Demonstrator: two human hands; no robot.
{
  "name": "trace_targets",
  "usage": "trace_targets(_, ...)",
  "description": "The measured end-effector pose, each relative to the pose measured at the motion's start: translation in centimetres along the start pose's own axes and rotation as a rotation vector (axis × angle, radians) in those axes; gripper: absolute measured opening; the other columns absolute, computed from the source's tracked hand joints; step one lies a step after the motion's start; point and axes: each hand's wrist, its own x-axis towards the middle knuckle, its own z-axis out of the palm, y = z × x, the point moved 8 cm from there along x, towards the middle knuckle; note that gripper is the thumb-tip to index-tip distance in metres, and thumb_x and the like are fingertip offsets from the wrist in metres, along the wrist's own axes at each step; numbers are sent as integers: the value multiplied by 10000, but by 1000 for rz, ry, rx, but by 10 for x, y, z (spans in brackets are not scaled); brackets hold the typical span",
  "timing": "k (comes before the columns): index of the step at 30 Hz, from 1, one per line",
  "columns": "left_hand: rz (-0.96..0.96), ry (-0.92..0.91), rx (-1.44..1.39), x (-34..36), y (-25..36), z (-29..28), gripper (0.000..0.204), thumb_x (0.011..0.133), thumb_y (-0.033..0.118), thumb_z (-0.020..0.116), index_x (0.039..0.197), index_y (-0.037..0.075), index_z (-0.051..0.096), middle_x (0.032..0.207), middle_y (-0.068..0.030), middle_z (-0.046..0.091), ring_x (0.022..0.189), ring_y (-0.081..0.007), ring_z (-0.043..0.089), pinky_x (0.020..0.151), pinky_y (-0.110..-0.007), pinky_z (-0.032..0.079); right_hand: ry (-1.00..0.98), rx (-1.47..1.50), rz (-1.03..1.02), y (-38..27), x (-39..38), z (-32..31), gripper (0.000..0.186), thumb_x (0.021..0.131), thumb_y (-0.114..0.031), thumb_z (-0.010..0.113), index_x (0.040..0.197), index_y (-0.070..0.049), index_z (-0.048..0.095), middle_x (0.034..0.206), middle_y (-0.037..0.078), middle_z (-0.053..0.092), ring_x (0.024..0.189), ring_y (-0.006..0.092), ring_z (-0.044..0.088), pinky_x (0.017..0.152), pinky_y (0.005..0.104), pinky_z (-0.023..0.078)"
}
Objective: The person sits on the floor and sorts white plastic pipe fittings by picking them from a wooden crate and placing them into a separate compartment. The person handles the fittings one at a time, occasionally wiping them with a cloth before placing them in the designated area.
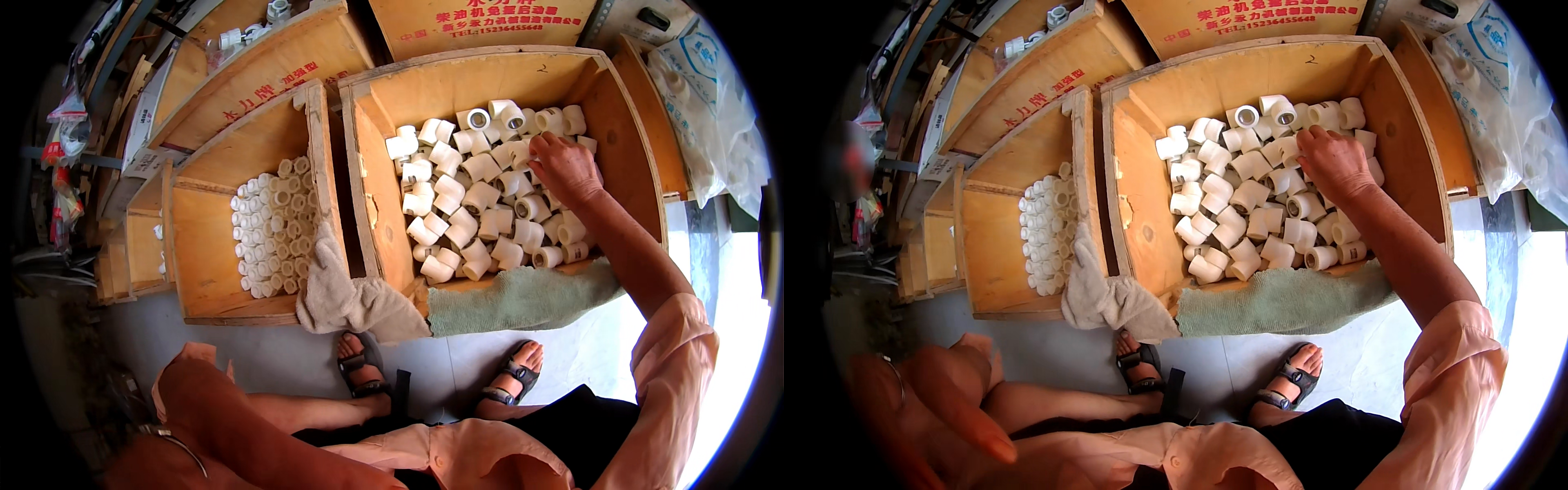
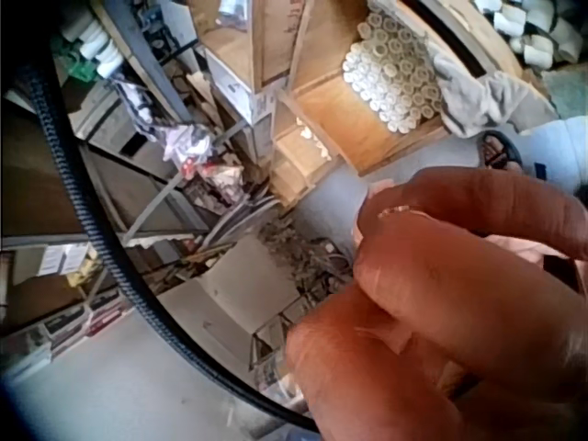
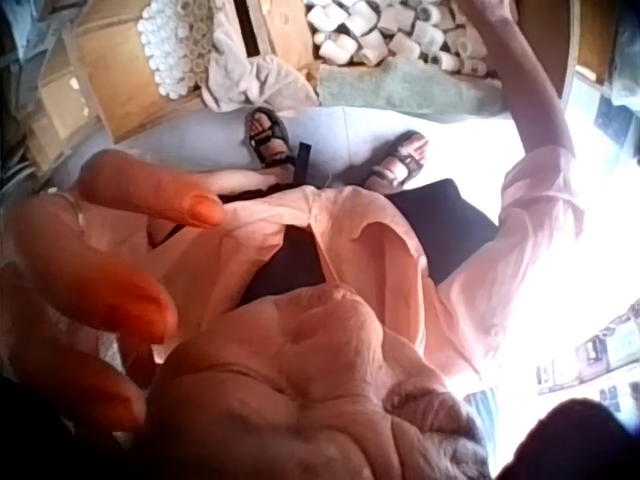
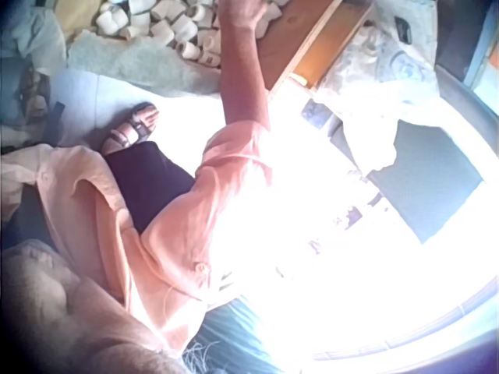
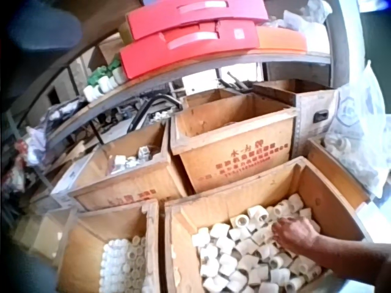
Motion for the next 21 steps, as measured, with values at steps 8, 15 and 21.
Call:
trace_targets(8, -14, 39, -76, 10, -10, -11, 557, 897, 447, 523, 1295, 77, 399, 1160, -106, 411, 809, -184, 440, 670, -337, 402, -114, 42, 12, -4, 0, -4, 306, 765, -281, 726, 953, -108, 556, 919, 51, 584, 895, 250, 633, 747, 394, 525)
trace_targets(15, -57, 70, -219, 14, -41, -18, 645, 888, 458, 536, 1335, 21, 380, 1182, -125, 395, 792, -179, 424, 665, -319, 388, -44, -27, -14, 3, 0, -2, 403, 775, -339, 726, 1070, -109, 576, 1033, 69, 557, 976, 250, 617, 772, 386, 526)
trace_targets(21, 13, 78, -131, 18, -31, -34, 720, 880, 467, 548, 1370, -27, 363, 1201, -140, 382, 778, -175, 409, 660, -305, 375, 6, -74, -12, -3, 11, 2, 383, 799, -377, 702, 1020, -94, 570, 981, 70, 563, 922, 249, 631, 720, 385, 532)
